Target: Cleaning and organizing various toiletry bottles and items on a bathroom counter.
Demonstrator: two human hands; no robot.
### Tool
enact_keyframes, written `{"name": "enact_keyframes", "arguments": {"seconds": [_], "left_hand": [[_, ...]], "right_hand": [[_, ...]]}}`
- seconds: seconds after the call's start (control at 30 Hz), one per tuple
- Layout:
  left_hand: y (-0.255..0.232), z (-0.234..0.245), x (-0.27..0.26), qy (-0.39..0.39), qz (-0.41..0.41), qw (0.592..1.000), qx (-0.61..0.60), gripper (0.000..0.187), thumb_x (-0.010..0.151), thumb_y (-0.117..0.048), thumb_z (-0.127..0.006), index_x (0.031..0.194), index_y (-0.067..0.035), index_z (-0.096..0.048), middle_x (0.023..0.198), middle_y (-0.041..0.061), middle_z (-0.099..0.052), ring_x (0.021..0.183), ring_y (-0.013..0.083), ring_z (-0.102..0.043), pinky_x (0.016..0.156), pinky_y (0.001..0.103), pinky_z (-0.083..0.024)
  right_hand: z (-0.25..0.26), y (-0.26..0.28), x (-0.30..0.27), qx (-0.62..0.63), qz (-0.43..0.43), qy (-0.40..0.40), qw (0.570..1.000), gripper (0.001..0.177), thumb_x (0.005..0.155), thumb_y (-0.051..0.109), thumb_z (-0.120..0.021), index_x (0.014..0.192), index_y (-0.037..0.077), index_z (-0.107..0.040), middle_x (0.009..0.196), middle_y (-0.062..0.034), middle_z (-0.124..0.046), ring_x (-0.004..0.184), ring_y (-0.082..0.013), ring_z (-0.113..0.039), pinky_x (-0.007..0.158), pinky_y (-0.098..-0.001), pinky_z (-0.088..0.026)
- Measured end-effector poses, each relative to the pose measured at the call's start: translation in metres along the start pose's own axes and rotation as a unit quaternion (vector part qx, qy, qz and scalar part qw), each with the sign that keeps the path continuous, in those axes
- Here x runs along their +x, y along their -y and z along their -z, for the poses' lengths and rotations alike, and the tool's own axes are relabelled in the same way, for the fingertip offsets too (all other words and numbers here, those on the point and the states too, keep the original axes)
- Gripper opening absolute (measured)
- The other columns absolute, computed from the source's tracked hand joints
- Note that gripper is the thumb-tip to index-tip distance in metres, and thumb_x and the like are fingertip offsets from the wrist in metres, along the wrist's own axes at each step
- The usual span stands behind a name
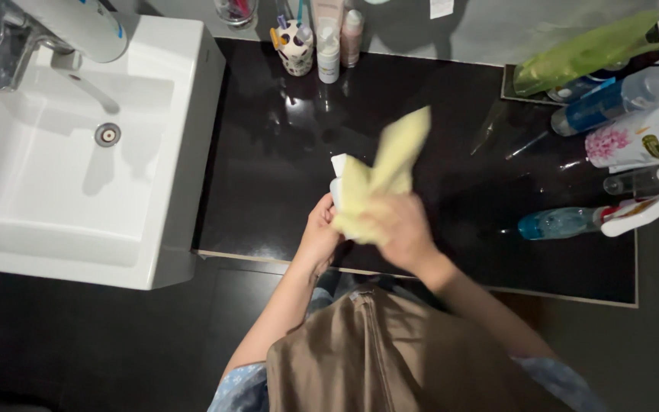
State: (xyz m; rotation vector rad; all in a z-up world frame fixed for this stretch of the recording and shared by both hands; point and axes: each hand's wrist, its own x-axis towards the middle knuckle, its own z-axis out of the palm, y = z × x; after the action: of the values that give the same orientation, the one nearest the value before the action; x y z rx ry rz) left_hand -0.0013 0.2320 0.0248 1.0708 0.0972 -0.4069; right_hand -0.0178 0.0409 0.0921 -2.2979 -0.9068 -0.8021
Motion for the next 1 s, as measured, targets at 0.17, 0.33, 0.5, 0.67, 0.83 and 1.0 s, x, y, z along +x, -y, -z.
{"name": "enact_keyframes", "arguments": {"seconds": [0.17, 0.33, 0.5, 0.67, 0.83, 1.0], "left_hand": [[-0.019, -0.016, -0.009, 0.045, 0.006, 0.997, -0.061, 0.037, 0.100, -0.003, -0.059, 0.136, -0.001, -0.055, 0.118, 0.009, -0.074, 0.104, 0.0140, -0.072, 0.088, 0.030, -0.060], [-0.042, -0.025, -0.014, 0.066, 0.039, 0.990, -0.119, 0.039, 0.100, -0.004, -0.058, 0.139, -0.002, -0.055, 0.116, 0.009, -0.073, 0.100, 0.0157, -0.073, 0.084, 0.032, -0.062], [-0.039, -0.031, -0.006, 0.044, 0.023, 0.998, -0.049, 0.038, 0.101, -0.005, -0.059, 0.139, 0.000, -0.053, 0.114, 0.009, -0.073, 0.098, 0.0142, -0.072, 0.082, 0.029, -0.058], [-0.027, -0.030, -0.005, 0.063, 0.010, 0.998, -0.028, 0.036, 0.103, -0.004, -0.057, 0.138, 0.002, -0.055, 0.114, 0.009, -0.074, 0.099, 0.0126, -0.070, 0.085, 0.027, -0.057], [-0.013, -0.033, -0.004, 0.048, 0.006, 0.997, 0.057, 0.039, 0.098, 0.000, -0.059, 0.137, 0.001, -0.055, 0.113, 0.008, -0.074, 0.099, 0.0106, -0.070, 0.087, 0.026, -0.057], [0.021, -0.021, 0.003, 0.048, -0.043, 0.989, 0.134, 0.042, 0.100, 0.002, -0.065, 0.142, 0.004, -0.059, 0.104, 0.007, -0.069, 0.089, 0.0097, -0.062, 0.076, 0.026, -0.050]], "right_hand": [[-0.012, -0.049, -0.031, 0.023, 0.024, 0.045, 0.998, 0.036, 0.081, 0.007, -0.072, 0.116, 0.011, -0.078, 0.112, -0.0089, -0.063, 0.101, -0.0332, -0.062, 0.085, -0.0449, -0.055], [-0.008, -0.090, -0.057, -0.002, -0.206, 0.034, 0.978, 0.047, 0.075, -0.008, -0.060, 0.116, 0.011, -0.076, 0.112, -0.0148, -0.062, 0.100, -0.0343, -0.065, 0.086, -0.0429, -0.056], [-0.010, -0.037, -0.052, 0.130, -0.127, -0.095, 0.979, 0.032, 0.087, 0.000, -0.077, 0.116, 0.013, -0.070, 0.110, -0.0114, -0.060, 0.098, -0.0322, -0.062, 0.089, -0.0423, -0.054], [0.010, -0.032, -0.017, 0.001, 0.011, 0.012, 1.000, 0.052, 0.071, 0.001, -0.073, 0.119, 0.020, -0.079, 0.103, -0.0099, -0.059, 0.093, -0.0309, -0.061, 0.082, -0.0422, -0.055], [0.007, -0.051, -0.013, 0.029, -0.181, -0.011, 0.983, 0.056, 0.079, -0.004, -0.062, 0.128, 0.020, -0.076, 0.110, -0.0116, -0.060, 0.099, -0.0293, -0.063, 0.087, -0.0398, -0.057], [0.025, -0.027, 0.020, -0.041, 0.065, 0.049, 0.996, 0.049, 0.077, 0.009, -0.071, 0.124, 0.019, -0.077, 0.101, -0.0073, -0.063, 0.087, -0.0272, -0.063, 0.079, -0.0429, -0.054]]}}
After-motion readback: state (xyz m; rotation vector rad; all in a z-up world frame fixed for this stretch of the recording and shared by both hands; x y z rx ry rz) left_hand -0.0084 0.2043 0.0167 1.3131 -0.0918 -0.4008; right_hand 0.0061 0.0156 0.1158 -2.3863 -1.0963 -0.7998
